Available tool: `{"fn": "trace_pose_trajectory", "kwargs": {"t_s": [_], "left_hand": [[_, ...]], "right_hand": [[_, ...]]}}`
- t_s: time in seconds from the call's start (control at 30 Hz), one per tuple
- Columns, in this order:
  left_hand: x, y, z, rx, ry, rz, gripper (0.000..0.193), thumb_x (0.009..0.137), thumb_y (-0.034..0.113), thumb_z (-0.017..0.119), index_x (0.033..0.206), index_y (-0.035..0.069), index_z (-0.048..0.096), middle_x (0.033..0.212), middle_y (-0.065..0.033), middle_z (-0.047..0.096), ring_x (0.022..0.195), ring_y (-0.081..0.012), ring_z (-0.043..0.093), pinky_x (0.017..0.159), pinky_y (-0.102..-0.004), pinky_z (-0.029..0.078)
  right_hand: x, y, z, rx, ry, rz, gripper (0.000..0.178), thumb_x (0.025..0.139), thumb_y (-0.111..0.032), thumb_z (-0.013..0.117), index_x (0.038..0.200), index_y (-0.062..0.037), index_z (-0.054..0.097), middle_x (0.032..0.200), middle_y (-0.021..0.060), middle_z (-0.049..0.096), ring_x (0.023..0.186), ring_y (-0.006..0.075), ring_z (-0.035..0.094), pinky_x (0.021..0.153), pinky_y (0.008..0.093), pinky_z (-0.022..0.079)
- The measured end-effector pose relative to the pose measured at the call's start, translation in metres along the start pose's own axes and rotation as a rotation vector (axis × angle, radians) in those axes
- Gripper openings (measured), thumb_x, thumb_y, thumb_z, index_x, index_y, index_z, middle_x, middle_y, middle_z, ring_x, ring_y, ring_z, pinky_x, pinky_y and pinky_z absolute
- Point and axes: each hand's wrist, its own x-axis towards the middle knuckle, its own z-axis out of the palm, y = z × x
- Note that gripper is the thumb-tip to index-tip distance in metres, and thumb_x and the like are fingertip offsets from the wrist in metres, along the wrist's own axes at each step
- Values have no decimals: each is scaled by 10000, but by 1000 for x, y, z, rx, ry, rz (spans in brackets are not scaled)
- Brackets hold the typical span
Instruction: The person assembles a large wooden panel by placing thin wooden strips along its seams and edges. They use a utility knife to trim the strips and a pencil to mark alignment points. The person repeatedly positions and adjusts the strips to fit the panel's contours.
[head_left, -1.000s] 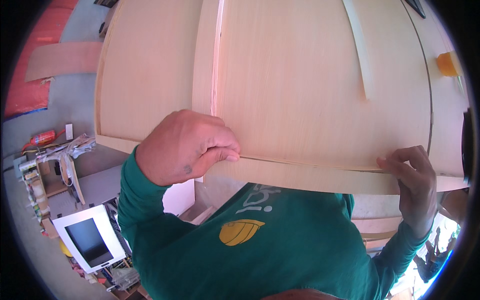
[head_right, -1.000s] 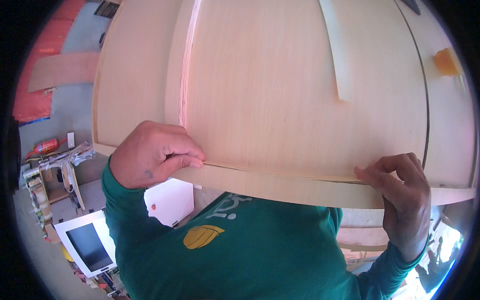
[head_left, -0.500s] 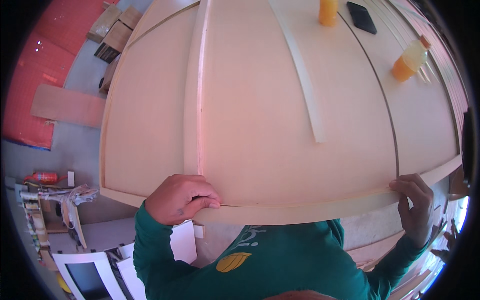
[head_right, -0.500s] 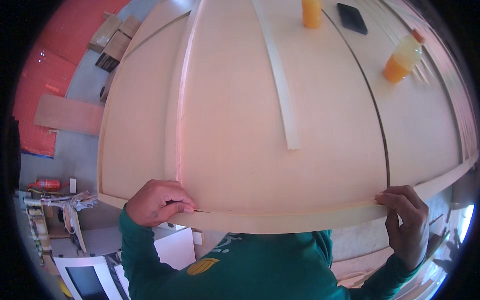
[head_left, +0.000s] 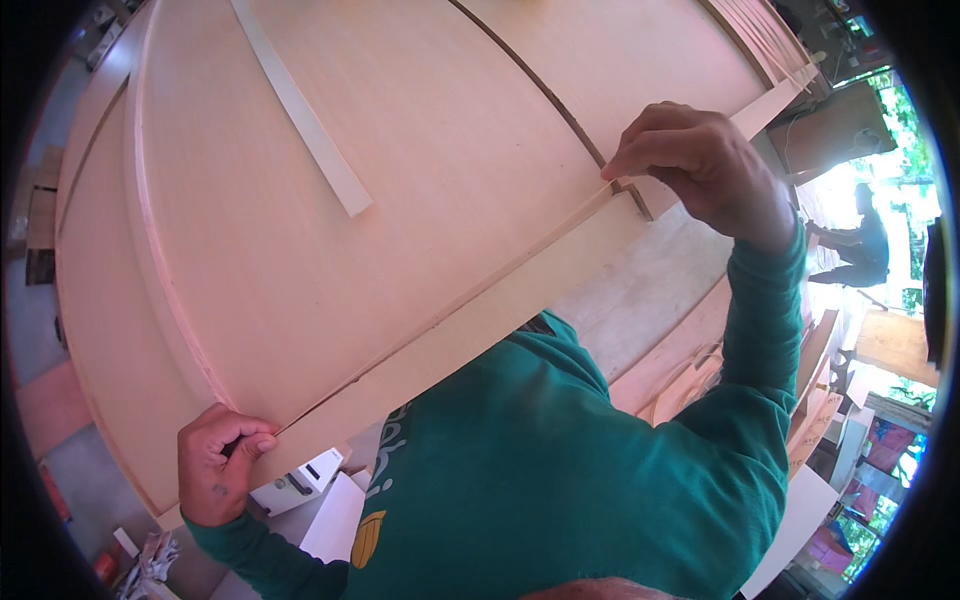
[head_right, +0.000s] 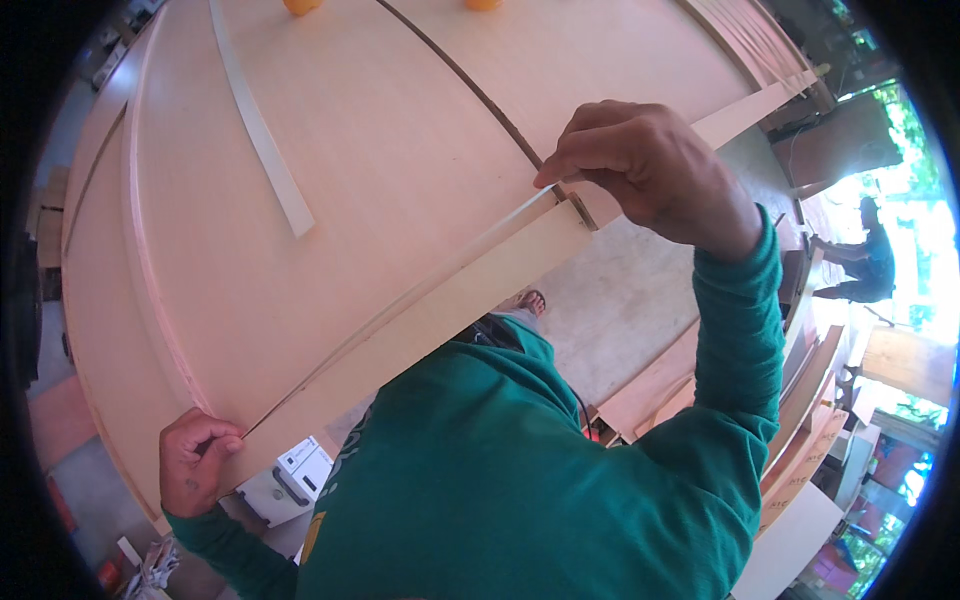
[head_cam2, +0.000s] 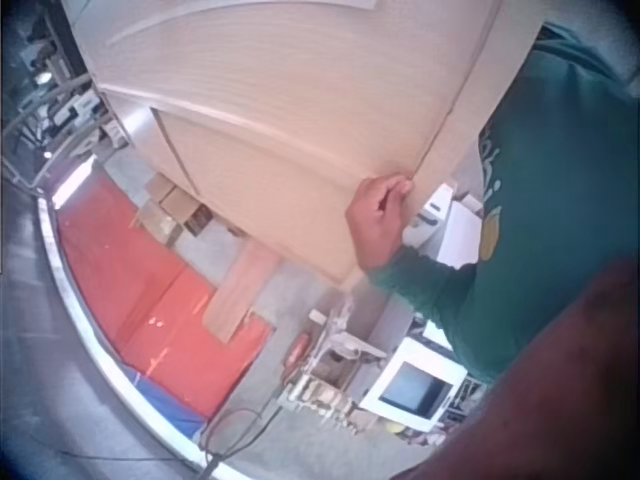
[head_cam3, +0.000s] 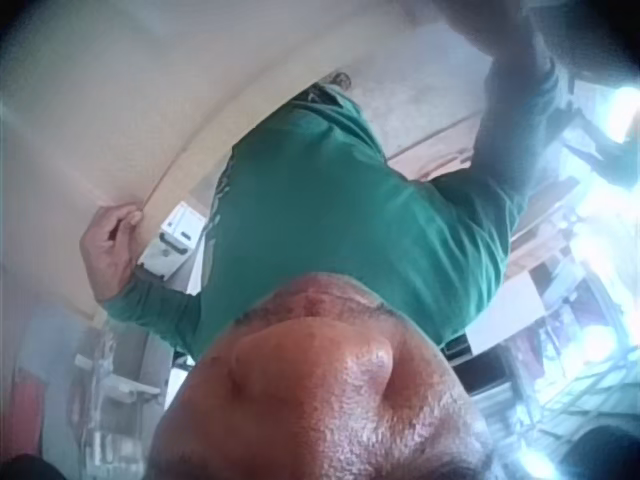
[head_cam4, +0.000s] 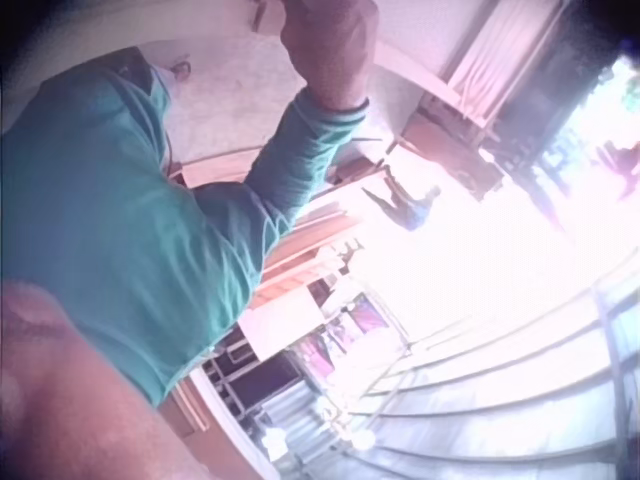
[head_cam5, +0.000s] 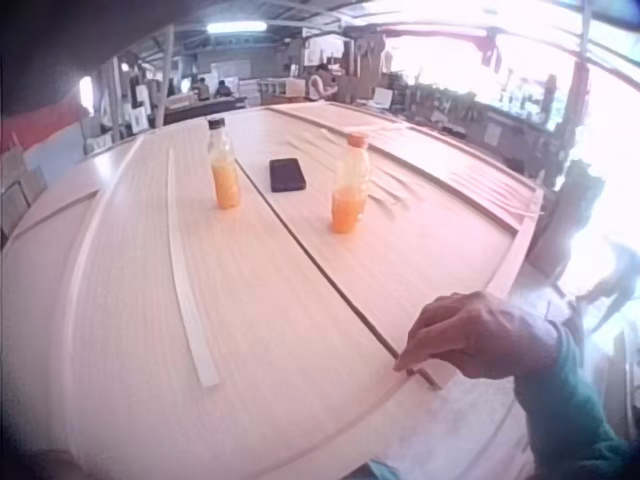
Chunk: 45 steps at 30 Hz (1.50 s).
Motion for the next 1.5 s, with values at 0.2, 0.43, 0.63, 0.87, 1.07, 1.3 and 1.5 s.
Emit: {"fn": "trace_pose_trajectory", "kwargs": {"t_s": [0.2, 0.43, 0.63, 0.87, 1.07, 1.3, 1.5], "left_hand": [[-4, -4, 7, -16, 50, 51, 111, 852, 11, 846, 942, -36, 802, 820, -99, 687, 735, -190, 617, 691, -327, 474], [-3, -10, 6, -27, 39, 37, 102, 862, 3, 840, 944, -39, 796, 822, -109, 686, 743, -194, 625, 698, -328, 479], [1, -3, 1, -16, -29, -2, 136, 897, 76, 831, 947, -43, 789, 847, -89, 668, 787, -181, 612, 739, -324, 466], [-2, -6, 8, -1, 43, 80, 122, 839, -16, 836, 952, -40, 799, 803, -116, 667, 730, -211, 625, 685, -328, 469], [2, 1, 4, 79, 19, 92, 124, 826, -41, 816, 948, -41, 796, 778, -121, 657, 724, -222, 626, 678, -336, 468], [-1, -14, 0, 51, -23, 91, 85, 865, -26, 779, 947, -40, 792, 803, -126, 684, 748, -226, 633, 705, -342, 489], [-14, -6, -6, 36, -55, 91, 79, 961, 36, 773, 1016, -22, 770, 873, -132, 710, 760, -236, 653, 712, -363, 518]], "right_hand": [[-11, -7, -6, 75, -44, 46, 203, 1003, 37, 705, 1145, -43, 826, 1031, 136, 742, 921, 318, 736, 805, 415, 580], [-9, -9, -4, 29, -26, 89, 226, 940, 108, 707, 1064, -40, 826, 1032, 99, 768, 990, 279, 740, 841, 395, 587], [0, -3, 0, -117, -36, -6, 156, 981, 22, 719, 1080, -46, 819, 986, 119, 767, 978, 333, 711, 876, 449, 575], [-4, -9, -9, -125, -150, 21, 252, 862, 35, 760, 1096, -36, 824, 1046, 94, 789, 1038, 303, 721, 954, 429, 562], [7, -37, 9, -136, -104, -78, 316, 894, -151, 847, 1182, -26, 817, 1109, 146, 777, 1045, 352, 713, 993, 449, 548], [25, -37, 27, -4, -155, -77, 223, 902, 20, 780, 1122, -4, 798, 966, 145, 713, 886, 342, 703, 783, 446, 555], [13, -50, 18, 74, -136, 108, 356, 878, 158, 659, 1183, 22, 784, 927, 133, 684, 800, 266, 697, 698, 367, 519]]}}
